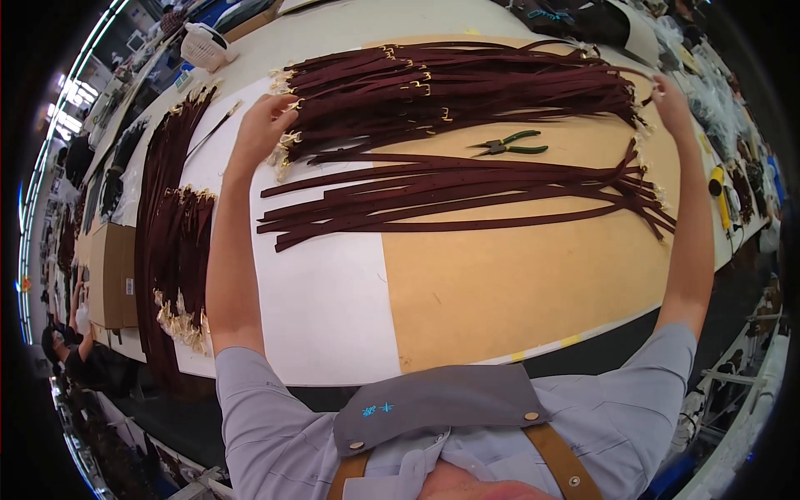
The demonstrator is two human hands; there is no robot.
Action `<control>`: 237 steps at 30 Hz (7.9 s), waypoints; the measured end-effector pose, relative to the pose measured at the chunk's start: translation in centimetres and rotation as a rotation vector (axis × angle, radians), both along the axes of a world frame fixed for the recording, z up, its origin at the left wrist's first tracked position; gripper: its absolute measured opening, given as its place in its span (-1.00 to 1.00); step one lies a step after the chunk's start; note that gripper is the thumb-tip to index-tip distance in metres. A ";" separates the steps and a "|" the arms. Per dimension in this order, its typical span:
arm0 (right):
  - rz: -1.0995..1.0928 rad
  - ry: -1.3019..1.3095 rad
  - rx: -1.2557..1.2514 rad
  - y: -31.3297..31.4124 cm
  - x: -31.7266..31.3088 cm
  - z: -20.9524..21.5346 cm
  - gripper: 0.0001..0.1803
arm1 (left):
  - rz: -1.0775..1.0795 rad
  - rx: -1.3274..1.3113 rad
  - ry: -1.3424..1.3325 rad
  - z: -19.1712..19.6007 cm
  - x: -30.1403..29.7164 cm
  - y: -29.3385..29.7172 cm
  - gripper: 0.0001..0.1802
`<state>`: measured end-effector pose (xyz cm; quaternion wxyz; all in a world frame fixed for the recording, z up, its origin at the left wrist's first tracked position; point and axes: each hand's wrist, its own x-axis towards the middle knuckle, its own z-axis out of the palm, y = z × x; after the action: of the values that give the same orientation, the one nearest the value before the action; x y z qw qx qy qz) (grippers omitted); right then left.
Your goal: Assemble hardware components onto leather straps and organize them on a workspace.
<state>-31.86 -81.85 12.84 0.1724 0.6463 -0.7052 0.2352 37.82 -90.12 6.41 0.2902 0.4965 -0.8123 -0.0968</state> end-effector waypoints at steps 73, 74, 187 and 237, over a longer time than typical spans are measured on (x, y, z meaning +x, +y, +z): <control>0.677 -0.832 1.262 12.3 34.7 -14.3 -0.75 | -0.006 1.187 0.801 -10.8 -4.7 21.9 -0.70; 0.655 -0.919 1.299 12.3 34.7 -14.1 -0.75 | -0.004 1.228 0.818 -10.6 -4.6 21.8 -0.71; 0.580 -1.494 -0.023 17.2 24.6 -7.5 -0.81 | -0.408 0.793 0.469 -5.8 -18.2 19.6 -0.73; 0.909 -0.674 0.707 14.4 40.9 -9.7 -0.74 | -0.632 0.918 0.452 -14.5 -14.3 20.3 -0.65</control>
<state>9.03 -67.47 3.15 -0.3961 0.7880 -0.4124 0.2282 23.51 -69.83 -8.06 0.1688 0.2726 -0.7141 -0.6224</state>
